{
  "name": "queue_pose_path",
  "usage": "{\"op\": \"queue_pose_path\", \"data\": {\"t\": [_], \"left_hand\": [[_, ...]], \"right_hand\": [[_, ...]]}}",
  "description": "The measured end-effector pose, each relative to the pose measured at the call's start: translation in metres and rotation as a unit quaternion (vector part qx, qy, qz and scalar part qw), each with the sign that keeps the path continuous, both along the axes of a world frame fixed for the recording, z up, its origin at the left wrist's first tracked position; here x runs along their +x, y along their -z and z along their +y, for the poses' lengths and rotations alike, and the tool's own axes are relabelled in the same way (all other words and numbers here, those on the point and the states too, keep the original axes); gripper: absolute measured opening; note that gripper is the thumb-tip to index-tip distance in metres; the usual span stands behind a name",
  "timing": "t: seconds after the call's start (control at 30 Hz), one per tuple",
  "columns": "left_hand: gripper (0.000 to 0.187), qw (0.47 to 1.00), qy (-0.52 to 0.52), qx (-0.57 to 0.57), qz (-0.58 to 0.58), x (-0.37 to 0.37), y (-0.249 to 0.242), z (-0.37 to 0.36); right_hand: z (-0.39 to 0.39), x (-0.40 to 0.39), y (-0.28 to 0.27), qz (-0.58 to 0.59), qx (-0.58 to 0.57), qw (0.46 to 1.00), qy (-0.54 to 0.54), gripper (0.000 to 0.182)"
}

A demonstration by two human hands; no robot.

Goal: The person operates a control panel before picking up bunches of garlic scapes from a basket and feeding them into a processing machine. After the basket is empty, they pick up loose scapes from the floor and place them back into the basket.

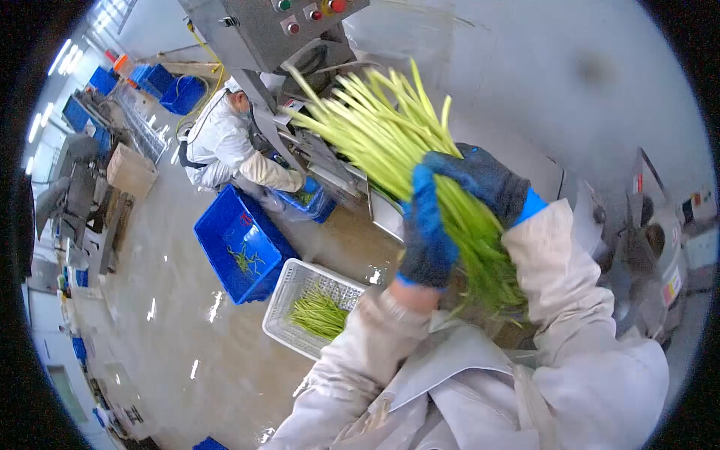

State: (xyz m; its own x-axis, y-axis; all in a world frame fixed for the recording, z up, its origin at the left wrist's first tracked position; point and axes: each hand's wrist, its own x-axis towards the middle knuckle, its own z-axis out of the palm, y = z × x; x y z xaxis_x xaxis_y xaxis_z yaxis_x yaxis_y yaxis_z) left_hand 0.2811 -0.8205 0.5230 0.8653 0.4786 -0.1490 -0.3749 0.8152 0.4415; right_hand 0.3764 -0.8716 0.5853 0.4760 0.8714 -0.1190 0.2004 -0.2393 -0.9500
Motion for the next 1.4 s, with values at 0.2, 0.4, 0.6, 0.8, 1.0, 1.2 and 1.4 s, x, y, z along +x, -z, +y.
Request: {"op": "queue_pose_path", "data": {"t": [0.2,0.4,0.6,0.8,1.0,1.2,1.4], "left_hand": [[0.062,0.950,0.041,-0.303,-0.060,0.097,0.137,-0.042],[0.067,0.956,-0.026,-0.292,0.027,0.112,0.186,-0.037],[0.056,0.864,0.029,-0.361,-0.351,0.129,0.203,0.114],[0.037,0.971,-0.213,-0.057,0.086,0.122,0.207,0.117],[0.040,0.758,-0.277,0.460,0.370,0.019,0.161,0.038],[0.038,0.927,-0.148,0.132,0.319,0.028,0.177,0.043],[0.040,0.989,-0.091,-0.037,0.110,0.087,0.225,0.080]], "right_hand": [[-0.010,0.116,0.167,-0.147,-0.307,0.937,-0.072,0.064],[0.007,0.089,0.150,-0.181,-0.321,0.929,-0.020,0.073],[0.083,0.093,0.175,-0.326,-0.237,0.915,-0.035,0.069],[0.047,0.100,0.180,-0.352,-0.261,0.899,0.005,0.066],[0.025,0.079,0.176,-0.335,-0.215,0.916,-0.042,0.065],[0.060,0.088,0.196,-0.284,-0.253,0.925,0.008,0.056],[0.082,0.094,0.207,-0.328,-0.286,0.896,-0.088,0.050]]}}
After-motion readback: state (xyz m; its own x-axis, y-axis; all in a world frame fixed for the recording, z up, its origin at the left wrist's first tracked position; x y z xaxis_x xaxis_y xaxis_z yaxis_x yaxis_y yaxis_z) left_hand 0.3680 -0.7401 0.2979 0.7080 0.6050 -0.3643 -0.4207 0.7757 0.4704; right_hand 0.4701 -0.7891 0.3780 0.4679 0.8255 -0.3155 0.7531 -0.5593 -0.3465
